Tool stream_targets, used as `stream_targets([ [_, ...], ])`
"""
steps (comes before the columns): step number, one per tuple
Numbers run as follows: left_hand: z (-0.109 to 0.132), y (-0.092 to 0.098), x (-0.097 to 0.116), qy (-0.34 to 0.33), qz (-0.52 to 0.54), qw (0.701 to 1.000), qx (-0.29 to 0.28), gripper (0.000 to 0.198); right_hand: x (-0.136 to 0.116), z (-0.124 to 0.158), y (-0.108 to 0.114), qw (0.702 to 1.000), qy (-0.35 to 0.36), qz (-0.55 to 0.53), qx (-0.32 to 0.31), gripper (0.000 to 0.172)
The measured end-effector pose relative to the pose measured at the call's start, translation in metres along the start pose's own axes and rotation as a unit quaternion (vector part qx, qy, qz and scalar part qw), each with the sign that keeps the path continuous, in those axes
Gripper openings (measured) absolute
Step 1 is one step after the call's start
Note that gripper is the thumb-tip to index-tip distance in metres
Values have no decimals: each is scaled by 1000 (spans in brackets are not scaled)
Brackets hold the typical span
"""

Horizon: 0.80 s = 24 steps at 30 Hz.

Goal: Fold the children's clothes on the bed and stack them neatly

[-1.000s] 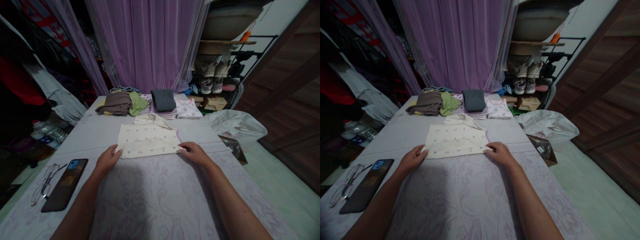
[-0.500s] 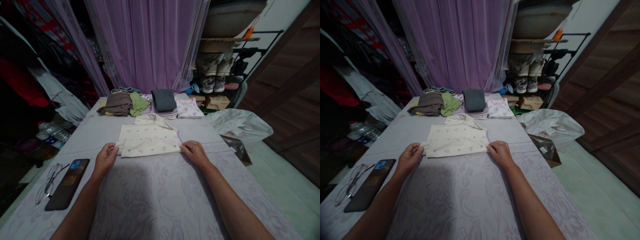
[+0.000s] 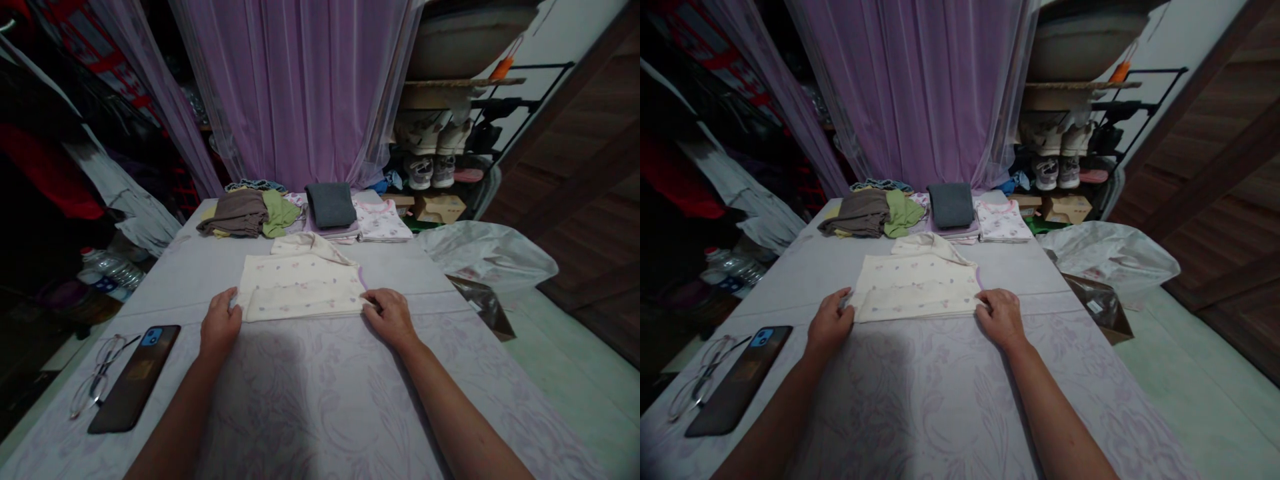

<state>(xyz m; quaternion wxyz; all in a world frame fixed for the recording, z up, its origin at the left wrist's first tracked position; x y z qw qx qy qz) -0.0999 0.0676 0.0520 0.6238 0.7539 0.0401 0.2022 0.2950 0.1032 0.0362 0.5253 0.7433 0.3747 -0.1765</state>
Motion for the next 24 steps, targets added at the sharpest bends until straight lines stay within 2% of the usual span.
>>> stream_targets([
  [4,8,12,14,-64,-59,995,39,34,-4,0,1,999,20,-7,26,21],
  [9,2,4,24,-83,-155,984,-39,39,-16,-4,-8,999,31,3,25,23],
  [13,-4,-3,30,-84,-162,980,-79,32,-19,-2,-16,999,26,4,19,24],
  [19,-21,7,46,-47,-51,994,-86,25,-19,1,-13,999,37,-3,34,24],
  [22,-38,17,65,-18,91,992,-85,27,-21,2,-9,997,57,-5,57,24],
  [24,-50,21,81,-11,212,973,-94,33,-22,3,-9,996,69,-7,61,24],
])
Point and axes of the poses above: each hand's wrist, its own z-axis away from the middle knuckle, its own y-axis out of the back of the hand, x = y × z, the point moved 8 cm from there along -z, towards the middle knuckle, and after that the axes turned 15 degrees about -z, right-handed, at the moved point
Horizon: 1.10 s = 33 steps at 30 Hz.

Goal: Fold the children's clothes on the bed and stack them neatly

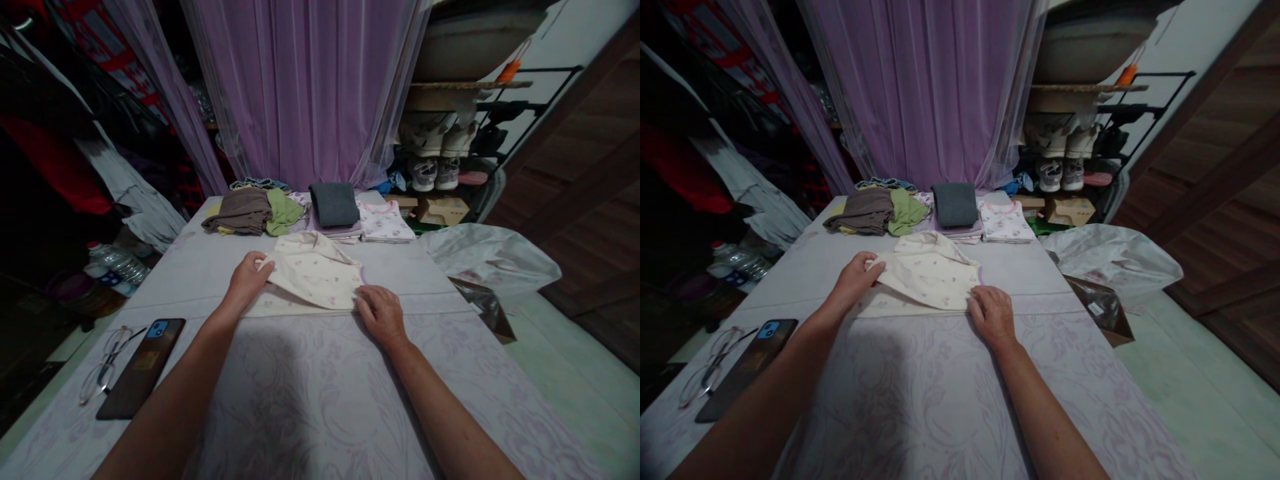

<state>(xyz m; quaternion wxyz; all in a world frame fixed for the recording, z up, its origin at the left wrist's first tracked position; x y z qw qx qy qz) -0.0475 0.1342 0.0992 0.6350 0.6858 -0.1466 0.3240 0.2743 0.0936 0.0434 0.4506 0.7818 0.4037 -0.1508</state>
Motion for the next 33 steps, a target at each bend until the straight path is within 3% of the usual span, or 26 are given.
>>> stream_targets([
  [3,-11,-1,14,-12,128,992,-13,47,-1,1,-4,1000,15,-3,-17,24],
  [5,-9,-2,8,-7,130,991,-17,52,-1,2,-7,999,16,-1,-28,23],
  [9,12,-8,-33,16,-74,997,-30,56,2,3,-9,999,8,0,-34,23],
  [12,30,-9,-58,27,-236,971,-29,59,3,3,-11,999,4,-1,-40,23],
  [21,41,-10,-55,13,-357,932,-59,60,5,4,-11,999,-6,15,-40,25],
  [24,42,-5,-47,-36,-387,921,-5,54,7,3,-10,999,-11,20,-43,25],
  [27,46,-9,-27,-127,-394,908,69,46,0,-2,-10,999,-10,23,-35,28],
  [30,54,-44,-8,-236,-374,897,14,42,-28,-11,-25,998,13,19,-57,34],
  [33,64,-79,-2,-298,-367,879,-67,46,-62,-17,-61,988,39,4,-152,41],
])
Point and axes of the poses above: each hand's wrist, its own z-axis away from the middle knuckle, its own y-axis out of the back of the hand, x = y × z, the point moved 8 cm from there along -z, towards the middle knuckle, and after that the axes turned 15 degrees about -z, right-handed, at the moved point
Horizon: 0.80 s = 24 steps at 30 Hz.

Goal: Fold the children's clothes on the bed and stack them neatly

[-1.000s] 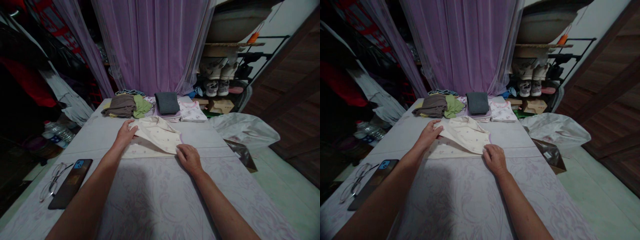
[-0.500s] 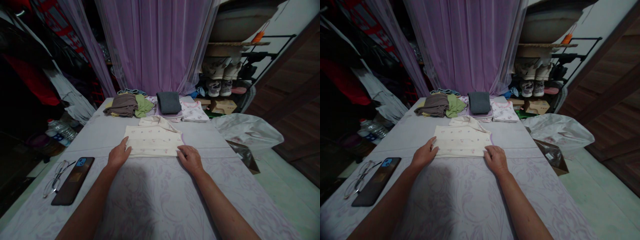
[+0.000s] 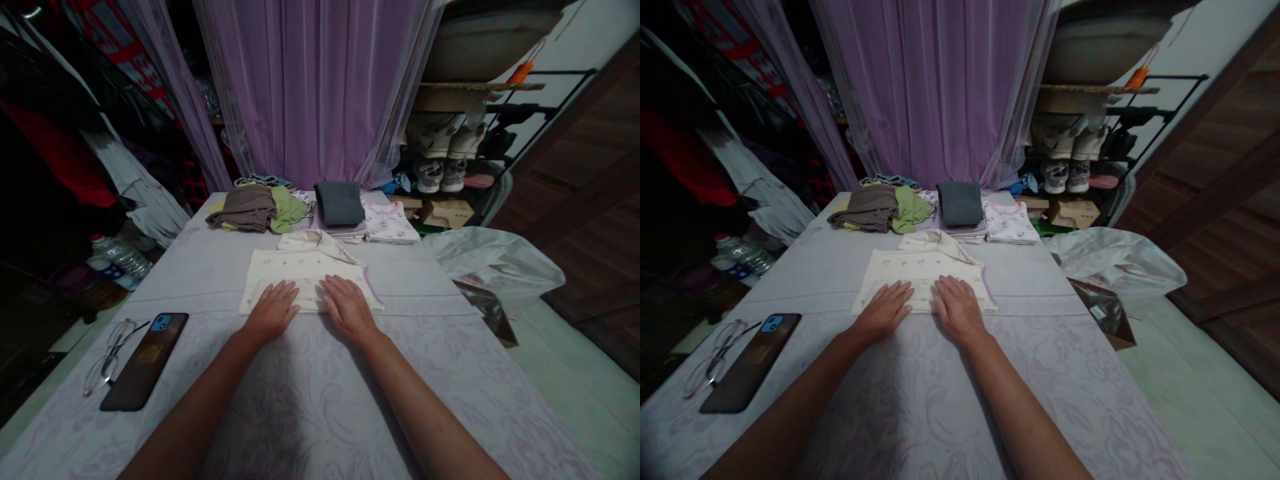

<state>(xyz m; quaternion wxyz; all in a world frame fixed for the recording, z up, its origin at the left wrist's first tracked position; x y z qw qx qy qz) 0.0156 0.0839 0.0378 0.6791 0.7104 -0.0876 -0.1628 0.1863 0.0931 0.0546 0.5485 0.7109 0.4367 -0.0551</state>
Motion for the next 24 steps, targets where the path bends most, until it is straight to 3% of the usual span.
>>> stream_targets([
  [3,3,-6,-1,-1,-1,1000,19,47,-13,-9,-29,995,-8,7,-95,44],
  [6,11,-6,-20,13,22,999,26,41,-4,-8,-38,991,-34,32,-127,48],
  [11,18,-4,-42,0,51,999,-6,38,4,0,-31,995,-20,1,-100,54],
  [18,16,-4,-45,-40,38,998,-39,58,3,2,-25,997,-1,-56,-60,21],
  [24,20,-4,-55,19,41,998,-52,50,5,1,-20,996,11,-78,-27,24],
])
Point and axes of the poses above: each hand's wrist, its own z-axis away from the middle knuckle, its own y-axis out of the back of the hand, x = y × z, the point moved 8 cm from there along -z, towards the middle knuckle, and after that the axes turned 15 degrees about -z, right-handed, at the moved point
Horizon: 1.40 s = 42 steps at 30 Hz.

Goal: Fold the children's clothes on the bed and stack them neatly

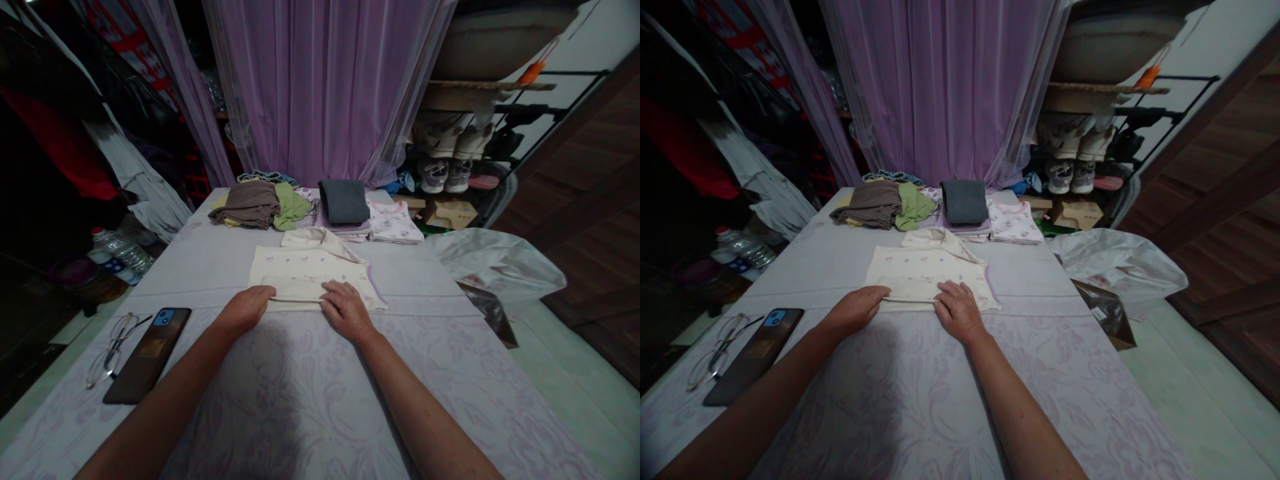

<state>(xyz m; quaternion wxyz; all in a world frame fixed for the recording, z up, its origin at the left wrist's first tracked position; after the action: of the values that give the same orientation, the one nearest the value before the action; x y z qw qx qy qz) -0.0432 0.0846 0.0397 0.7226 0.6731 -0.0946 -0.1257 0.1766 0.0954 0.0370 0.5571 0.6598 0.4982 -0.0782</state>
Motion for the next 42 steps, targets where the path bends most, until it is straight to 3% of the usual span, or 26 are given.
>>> stream_targets([
  [6,15,17,5,18,-9,1000,13,32,0,0,3,1000,-6,-7,20,27],
  [10,2,26,14,42,-4,997,60,39,-13,-16,-5,998,-28,9,47,35],
  [15,-29,-1,30,52,-26,997,54,52,-28,-35,-47,992,-62,87,-71,49],
  [18,-33,-17,29,73,-58,995,39,55,-21,-32,-54,985,-62,118,-111,55],
  [28,-25,-22,15,99,-68,992,48,62,37,6,9,974,-100,194,-59,54],
  [33,-14,-20,-5,122,-77,989,44,60,57,24,37,967,-119,223,-43,51],
  [42,-4,-24,-23,108,-55,985,125,53,69,35,57,969,-135,208,21,43],
])
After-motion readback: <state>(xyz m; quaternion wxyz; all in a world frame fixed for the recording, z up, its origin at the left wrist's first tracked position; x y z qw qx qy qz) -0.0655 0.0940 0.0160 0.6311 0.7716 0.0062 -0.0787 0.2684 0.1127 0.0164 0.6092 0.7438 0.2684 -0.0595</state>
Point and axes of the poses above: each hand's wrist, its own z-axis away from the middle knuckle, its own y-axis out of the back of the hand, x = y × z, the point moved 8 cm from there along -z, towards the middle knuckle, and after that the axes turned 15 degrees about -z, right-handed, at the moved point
